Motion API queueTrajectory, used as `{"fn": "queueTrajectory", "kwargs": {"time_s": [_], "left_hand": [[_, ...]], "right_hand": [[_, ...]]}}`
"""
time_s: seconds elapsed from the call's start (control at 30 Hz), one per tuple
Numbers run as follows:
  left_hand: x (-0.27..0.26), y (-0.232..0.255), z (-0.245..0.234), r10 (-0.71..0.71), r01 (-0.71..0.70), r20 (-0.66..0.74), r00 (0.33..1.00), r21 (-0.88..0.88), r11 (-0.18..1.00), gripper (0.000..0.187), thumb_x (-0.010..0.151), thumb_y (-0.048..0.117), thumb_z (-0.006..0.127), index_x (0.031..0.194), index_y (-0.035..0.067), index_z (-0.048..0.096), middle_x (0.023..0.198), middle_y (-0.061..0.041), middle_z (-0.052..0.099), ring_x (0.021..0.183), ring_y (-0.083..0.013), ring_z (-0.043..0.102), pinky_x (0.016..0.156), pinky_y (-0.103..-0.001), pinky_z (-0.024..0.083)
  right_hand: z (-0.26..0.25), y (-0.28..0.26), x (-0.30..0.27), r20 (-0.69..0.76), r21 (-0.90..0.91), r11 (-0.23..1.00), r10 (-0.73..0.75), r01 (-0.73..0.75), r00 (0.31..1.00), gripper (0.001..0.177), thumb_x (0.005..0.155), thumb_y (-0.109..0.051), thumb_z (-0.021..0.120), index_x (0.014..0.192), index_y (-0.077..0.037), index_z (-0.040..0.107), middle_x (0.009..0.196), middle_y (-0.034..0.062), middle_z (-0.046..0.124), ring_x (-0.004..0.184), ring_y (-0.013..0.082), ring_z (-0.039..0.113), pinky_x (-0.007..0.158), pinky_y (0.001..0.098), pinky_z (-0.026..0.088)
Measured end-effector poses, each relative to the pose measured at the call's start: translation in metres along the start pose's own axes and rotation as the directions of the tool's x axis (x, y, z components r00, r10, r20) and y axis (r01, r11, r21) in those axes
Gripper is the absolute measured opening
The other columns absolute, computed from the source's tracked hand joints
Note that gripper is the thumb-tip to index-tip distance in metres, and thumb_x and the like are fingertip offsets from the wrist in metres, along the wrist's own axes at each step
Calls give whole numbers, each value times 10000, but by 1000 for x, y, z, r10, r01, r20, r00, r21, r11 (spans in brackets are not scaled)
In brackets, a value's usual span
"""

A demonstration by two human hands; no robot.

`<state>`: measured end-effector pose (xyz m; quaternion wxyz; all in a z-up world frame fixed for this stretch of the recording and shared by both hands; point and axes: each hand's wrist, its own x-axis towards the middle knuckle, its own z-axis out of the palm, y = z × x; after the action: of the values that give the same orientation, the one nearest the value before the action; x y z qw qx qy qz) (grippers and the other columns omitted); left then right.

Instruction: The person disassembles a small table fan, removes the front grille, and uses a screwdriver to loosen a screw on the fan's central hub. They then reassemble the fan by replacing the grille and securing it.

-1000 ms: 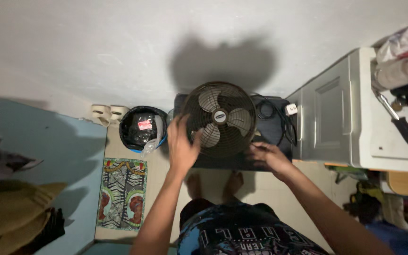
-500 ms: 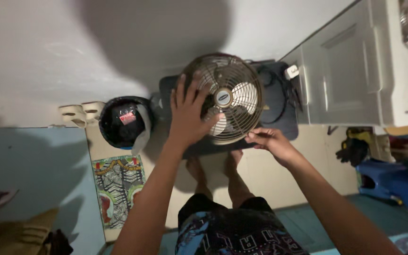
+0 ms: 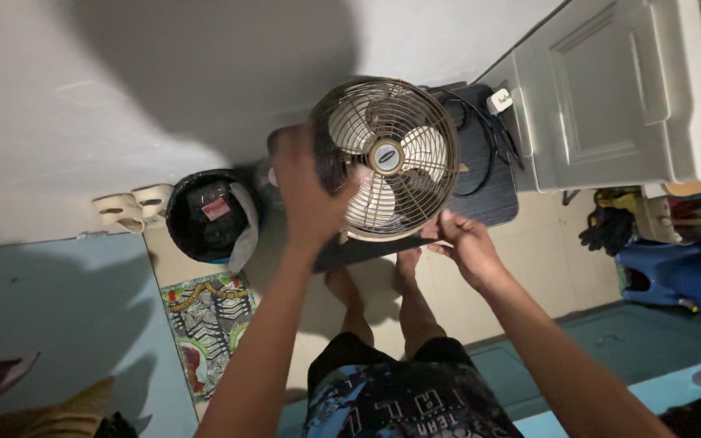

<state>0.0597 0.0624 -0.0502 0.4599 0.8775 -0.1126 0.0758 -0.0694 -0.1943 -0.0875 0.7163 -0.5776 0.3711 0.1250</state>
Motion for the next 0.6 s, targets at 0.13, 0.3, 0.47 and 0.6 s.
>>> {"fn": "queueTrajectory", "kwargs": {"time_s": [0.13,0.3,0.47,0.6], "left_hand": [[-1,-13,8,-266,250,-53,963,-204,946,948,945,496,743,1587,-30,287,1602,-300,350,1488,-421,363,1219,-478,308],[-4,-15,9,-392,410,127,911,-385,827,870,957,495,688,1552,-30,330,1465,-222,545,1352,-298,544,1133,-355,393],[0,-7,4,-364,391,153,919,-476,787,789,951,468,683,1510,-9,398,1439,-202,587,1325,-283,575,1119,-365,429],[-1,-4,3,-388,422,170,906,-451,787,775,964,431,689,1521,-3,368,1449,-186,554,1335,-279,553,1118,-372,424]], "right_hand": [[-6,-8,6,-124,163,985,-28,48,992,278,1048,-265,469,1211,-111,633,1121,37,719,1024,154,688,862,342,539],[-13,-7,31,5,348,937,40,-40,999,147,1065,-193,571,1150,-94,639,1095,55,705,968,187,658,846,384,525],[-12,-5,39,36,393,912,109,-115,993,144,1024,-216,603,1126,-117,624,1087,35,704,977,182,675,873,407,556],[-11,-9,40,56,348,927,127,-138,990,208,1009,-231,592,1178,-114,622,1138,25,703,1017,187,691,926,427,573]]}}
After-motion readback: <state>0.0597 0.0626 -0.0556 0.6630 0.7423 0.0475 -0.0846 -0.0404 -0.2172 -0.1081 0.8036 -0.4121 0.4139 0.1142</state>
